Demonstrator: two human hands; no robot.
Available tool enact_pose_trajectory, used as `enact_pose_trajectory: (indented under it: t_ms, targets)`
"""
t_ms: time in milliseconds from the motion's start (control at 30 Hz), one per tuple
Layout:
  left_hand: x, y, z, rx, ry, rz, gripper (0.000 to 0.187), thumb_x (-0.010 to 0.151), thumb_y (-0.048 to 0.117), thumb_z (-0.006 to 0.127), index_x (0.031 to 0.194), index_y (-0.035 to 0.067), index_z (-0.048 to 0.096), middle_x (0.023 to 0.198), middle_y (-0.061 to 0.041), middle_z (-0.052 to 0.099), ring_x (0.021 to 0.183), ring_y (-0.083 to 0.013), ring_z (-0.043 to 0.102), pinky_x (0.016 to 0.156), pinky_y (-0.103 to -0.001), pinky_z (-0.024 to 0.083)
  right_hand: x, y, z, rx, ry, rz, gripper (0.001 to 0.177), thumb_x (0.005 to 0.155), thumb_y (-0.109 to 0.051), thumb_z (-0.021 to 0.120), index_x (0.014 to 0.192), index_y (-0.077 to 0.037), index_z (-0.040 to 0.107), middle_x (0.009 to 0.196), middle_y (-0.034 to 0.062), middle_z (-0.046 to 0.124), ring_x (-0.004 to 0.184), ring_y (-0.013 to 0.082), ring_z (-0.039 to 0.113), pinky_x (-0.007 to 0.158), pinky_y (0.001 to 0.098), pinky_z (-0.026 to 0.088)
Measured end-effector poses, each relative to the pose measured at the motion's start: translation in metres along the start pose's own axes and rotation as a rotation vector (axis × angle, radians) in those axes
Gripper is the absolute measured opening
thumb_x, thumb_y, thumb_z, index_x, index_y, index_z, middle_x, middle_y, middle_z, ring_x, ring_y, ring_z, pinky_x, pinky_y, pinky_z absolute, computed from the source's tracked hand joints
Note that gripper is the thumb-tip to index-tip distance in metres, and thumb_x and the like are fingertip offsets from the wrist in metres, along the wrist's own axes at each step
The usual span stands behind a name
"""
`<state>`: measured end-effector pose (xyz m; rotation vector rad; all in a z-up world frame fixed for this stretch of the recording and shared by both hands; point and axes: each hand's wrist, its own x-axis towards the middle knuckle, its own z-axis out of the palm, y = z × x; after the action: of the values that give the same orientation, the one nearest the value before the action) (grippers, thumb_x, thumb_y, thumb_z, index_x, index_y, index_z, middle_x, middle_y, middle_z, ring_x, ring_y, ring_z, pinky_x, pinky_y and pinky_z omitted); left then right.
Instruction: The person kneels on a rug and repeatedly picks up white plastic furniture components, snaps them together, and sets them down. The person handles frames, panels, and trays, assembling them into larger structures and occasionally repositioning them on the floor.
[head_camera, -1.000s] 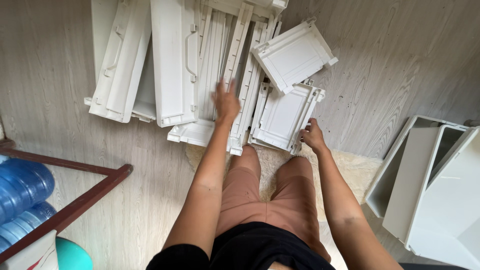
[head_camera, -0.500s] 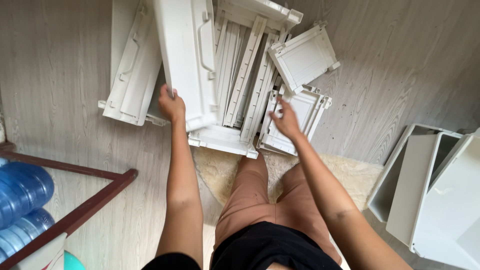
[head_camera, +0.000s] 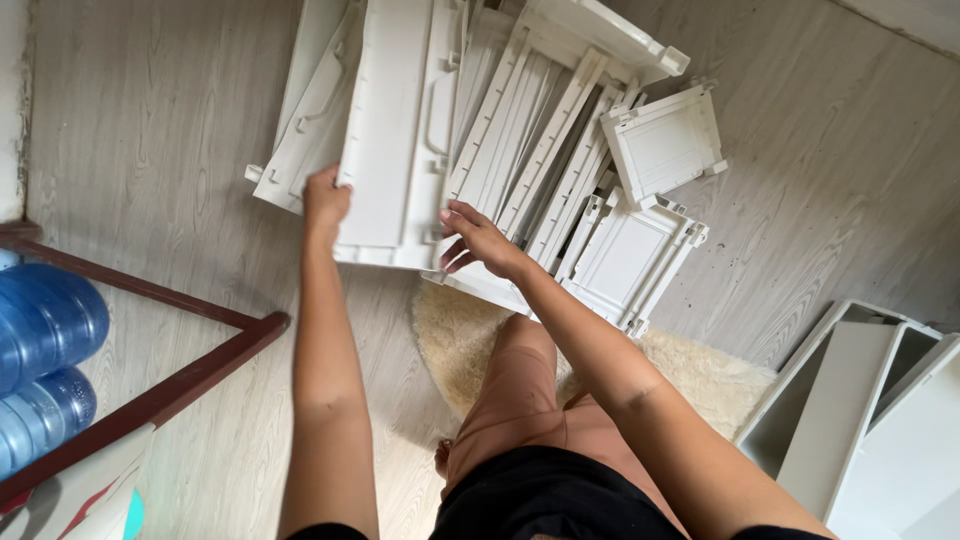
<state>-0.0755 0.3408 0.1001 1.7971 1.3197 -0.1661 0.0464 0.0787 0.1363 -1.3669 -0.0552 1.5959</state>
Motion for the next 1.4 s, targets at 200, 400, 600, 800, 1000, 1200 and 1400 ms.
enact_pose_trajectory:
  t_ms: [200,400,600,800,1000,1200,1400]
  targets:
    - [0.05,0.018,-0.01,0.729,0.149,-0.006,0.064,0.09,0.008,0.062,0.151,0.018,0.043,0.157,-0.016,0.034,0.144,-0.0381,0.031,0.115,-0.065,0.019,-0.005,0.055,-0.056,-0.19,0.176,-0.007,0.073,0.097,-0.04,0.056,0.157,-0.013,0.024,0.136,0.0223,0.057,0.093,0.0256,0.072,0.077,0.0373,0.063]
    - [-0.006,0.041,0.14,0.665,-0.008,0.509,0.062,0.092,0.013,0.06,0.153,0.018,0.047,0.166,-0.02,0.023,0.153,-0.0395,0.022,0.119,-0.07,0.014,-0.067,0.174,-0.199,-0.045,0.675,0.042,0.05,0.098,-0.014,0.06,0.145,-0.007,0.046,0.129,0.0205,0.063,0.086,0.0226,0.068,0.072,0.0368,0.06]
    - [-0.106,0.019,0.274,0.57,-0.573,0.514,0.058,0.088,0.021,0.071,0.144,0.017,0.055,0.159,-0.019,0.036,0.146,-0.0371,0.035,0.116,-0.058,0.031,-0.107,0.217,-0.311,-0.553,1.196,0.01,0.038,0.095,-0.023,0.073,0.131,-0.013,0.064,0.125,0.0172,0.07,0.108,0.0295,0.068,0.097,0.0433,0.054]
    - [-0.172,0.011,0.301,0.668,-0.749,0.348,0.054,0.091,0.023,0.065,0.144,0.018,0.056,0.151,-0.014,0.05,0.138,-0.0342,0.05,0.113,-0.054,0.037,-0.108,0.179,-0.334,-0.855,1.159,0.266,0.066,0.086,-0.032,0.081,0.142,-0.023,0.047,0.142,0.0242,0.047,0.127,0.0435,0.048,0.099,0.0559,0.037]
    - [-0.197,0.044,0.299,0.911,-0.966,0.186,0.081,0.083,0.04,0.079,0.151,0.022,0.041,0.153,-0.008,0.044,0.141,-0.0302,0.041,0.116,-0.06,0.028,-0.111,0.207,-0.35,-0.286,0.983,0.114,0.08,0.083,-0.025,0.073,0.153,-0.024,0.035,0.144,0.0224,0.054,0.125,0.0387,0.058,0.105,0.0432,0.047]
    - [-0.193,0.038,0.323,0.885,-0.938,0.185,0.089,0.081,0.05,0.076,0.154,0.013,0.041,0.147,-0.013,0.055,0.137,-0.0312,0.052,0.11,-0.048,0.046,-0.16,0.242,-0.333,-0.333,0.883,0.013,0.065,0.088,-0.019,0.06,0.153,-0.02,0.048,0.124,0.0192,0.07,0.115,0.0337,0.068,0.101,0.0425,0.051]
    - [-0.172,0.028,0.347,0.664,-0.914,0.189,0.094,0.085,0.057,0.075,0.154,0.009,0.035,0.153,-0.017,0.045,0.143,-0.0319,0.043,0.116,-0.045,0.037,-0.19,0.226,-0.323,-0.135,0.936,-0.046,0.065,0.087,-0.013,0.061,0.151,-0.018,0.05,0.112,0.0147,0.067,0.094,0.0266,0.066,0.084,0.0413,0.054]
